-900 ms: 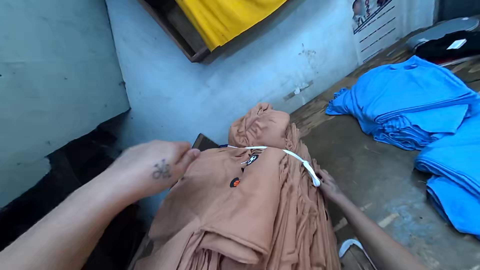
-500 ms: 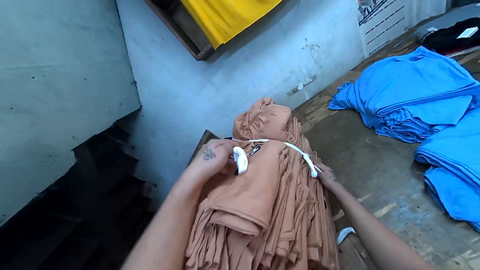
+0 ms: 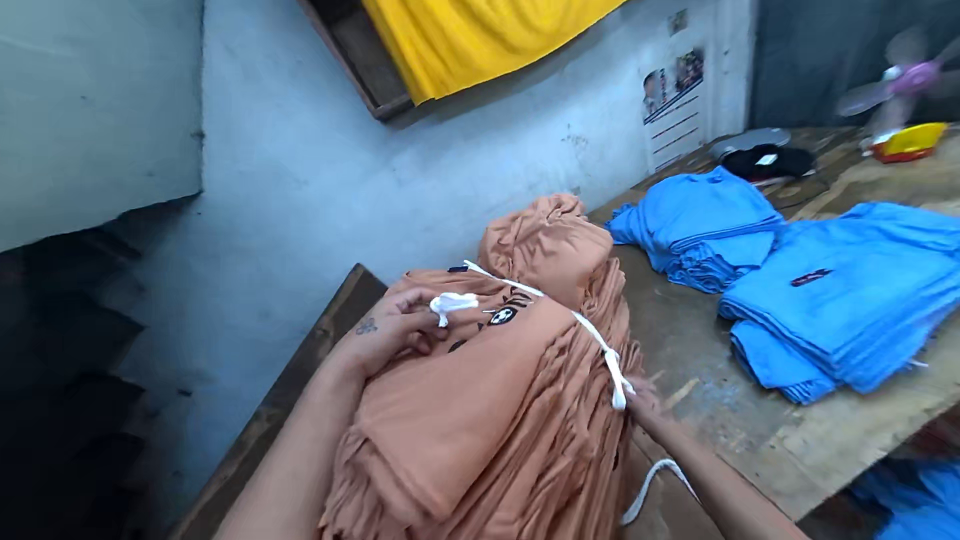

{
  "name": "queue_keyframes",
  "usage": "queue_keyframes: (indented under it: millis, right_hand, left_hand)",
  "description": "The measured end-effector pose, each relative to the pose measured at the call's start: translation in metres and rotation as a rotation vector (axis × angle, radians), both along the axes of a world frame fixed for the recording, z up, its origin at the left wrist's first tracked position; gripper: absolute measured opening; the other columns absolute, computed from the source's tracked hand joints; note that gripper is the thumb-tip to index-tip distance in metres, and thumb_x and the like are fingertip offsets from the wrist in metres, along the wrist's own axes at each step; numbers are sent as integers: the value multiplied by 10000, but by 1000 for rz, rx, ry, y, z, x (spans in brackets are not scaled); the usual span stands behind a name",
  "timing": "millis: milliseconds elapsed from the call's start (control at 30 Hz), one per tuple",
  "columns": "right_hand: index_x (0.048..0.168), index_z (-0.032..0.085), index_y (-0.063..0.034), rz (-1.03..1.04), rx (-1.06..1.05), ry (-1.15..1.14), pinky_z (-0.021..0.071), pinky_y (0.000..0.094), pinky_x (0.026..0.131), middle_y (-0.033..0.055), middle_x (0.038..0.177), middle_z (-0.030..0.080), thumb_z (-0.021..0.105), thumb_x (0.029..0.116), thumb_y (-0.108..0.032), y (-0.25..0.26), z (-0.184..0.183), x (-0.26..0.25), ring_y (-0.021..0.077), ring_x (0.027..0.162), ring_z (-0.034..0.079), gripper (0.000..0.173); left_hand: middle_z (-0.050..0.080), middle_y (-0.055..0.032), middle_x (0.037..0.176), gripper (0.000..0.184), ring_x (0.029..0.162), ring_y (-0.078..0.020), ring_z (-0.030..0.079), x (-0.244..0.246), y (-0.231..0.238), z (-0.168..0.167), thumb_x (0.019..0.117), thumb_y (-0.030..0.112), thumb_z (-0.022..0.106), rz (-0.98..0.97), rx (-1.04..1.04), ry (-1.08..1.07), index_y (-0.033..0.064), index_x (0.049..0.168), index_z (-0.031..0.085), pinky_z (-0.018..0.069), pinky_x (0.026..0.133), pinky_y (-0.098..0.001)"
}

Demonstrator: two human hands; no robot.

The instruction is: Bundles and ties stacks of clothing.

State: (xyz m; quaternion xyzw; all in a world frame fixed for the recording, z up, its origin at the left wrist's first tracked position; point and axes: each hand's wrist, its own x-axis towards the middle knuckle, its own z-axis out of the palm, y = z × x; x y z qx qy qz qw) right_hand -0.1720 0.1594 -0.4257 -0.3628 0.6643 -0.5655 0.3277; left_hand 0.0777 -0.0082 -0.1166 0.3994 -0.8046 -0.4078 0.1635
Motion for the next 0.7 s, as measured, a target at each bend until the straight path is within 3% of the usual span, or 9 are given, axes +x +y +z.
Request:
queue_keyframes:
  millis: [67,133,267,367,433,467,533,600,700]
  right_hand:
    - [1012,705,88,17,31,37,506,495,924,221,980,697,606,994,-206,40,-4,19,295,958,658,311]
    - [977,722,41,13,27,53,542,447,853,141,895,710,638,930,-243,83,-9,47,211,875,673,300]
    - [1053,702,50,-3,-19,63,538,328,833,89,904,708,717,884,-215,159,4,114,102,854,654,314]
    - [1246,647,81,129,87,288,514,424,1026,222,1153,705,759,896,-265,197,18,137,262,1104,680,505]
    - [1312,640,23,246,292,507,505,539,1027,238,1192,694,745,928,-331,220,49,139,353,1121,677,532]
    - [1295,668,-5,252,317,622,526,569,971,225,1131,724,732,940,-339,231,71,141,363,1054,705,492]
    - [1176,747,-92,155,-33,883,604,401,857,89,1014,761,685,957,-411,245,113,149,183,927,731,392]
    - [1207,669,-149,85,-395,1053,560,241,865,26,1027,699,577,1021,-481,230,172,164,70,973,663,391]
    - [1279,628,-136,-65,-576,1213,554,306,894,55,1108,690,552,1022,-505,170,240,174,116,1044,658,456]
  left_hand:
    - [736,-56,931,215,743,-98,710,15,-7,-3,988,-13,509,-151,56,50,46,1174,600,584,634,-229]
    - [743,-37,912,219,730,-89,711,25,-16,-8,945,29,516,-311,102,61,85,1126,625,589,631,-220]
    - [742,-63,847,226,636,-111,693,24,-25,-17,901,90,550,-584,244,102,141,1087,667,570,535,-229]
    - [722,-73,817,223,594,-118,671,20,-14,-15,911,47,526,-733,277,131,116,1080,654,568,511,-237]
    - [732,-54,823,233,609,-112,680,19,0,-15,918,77,512,-786,223,136,120,1096,655,576,534,-238]
    - [729,-43,830,222,630,-107,687,20,6,-15,951,90,492,-800,171,133,106,1116,639,585,556,-239]
    - [715,-53,839,215,662,-120,689,25,16,-15,1033,81,448,-799,88,138,57,1151,626,592,591,-259]
    - [704,-78,826,222,643,-127,668,31,16,-20,1052,71,431,-786,79,190,26,1163,618,570,581,-264]
    - [698,-55,780,218,600,-104,654,34,-1,-31,1007,109,461,-861,149,294,57,1144,622,562,552,-245]
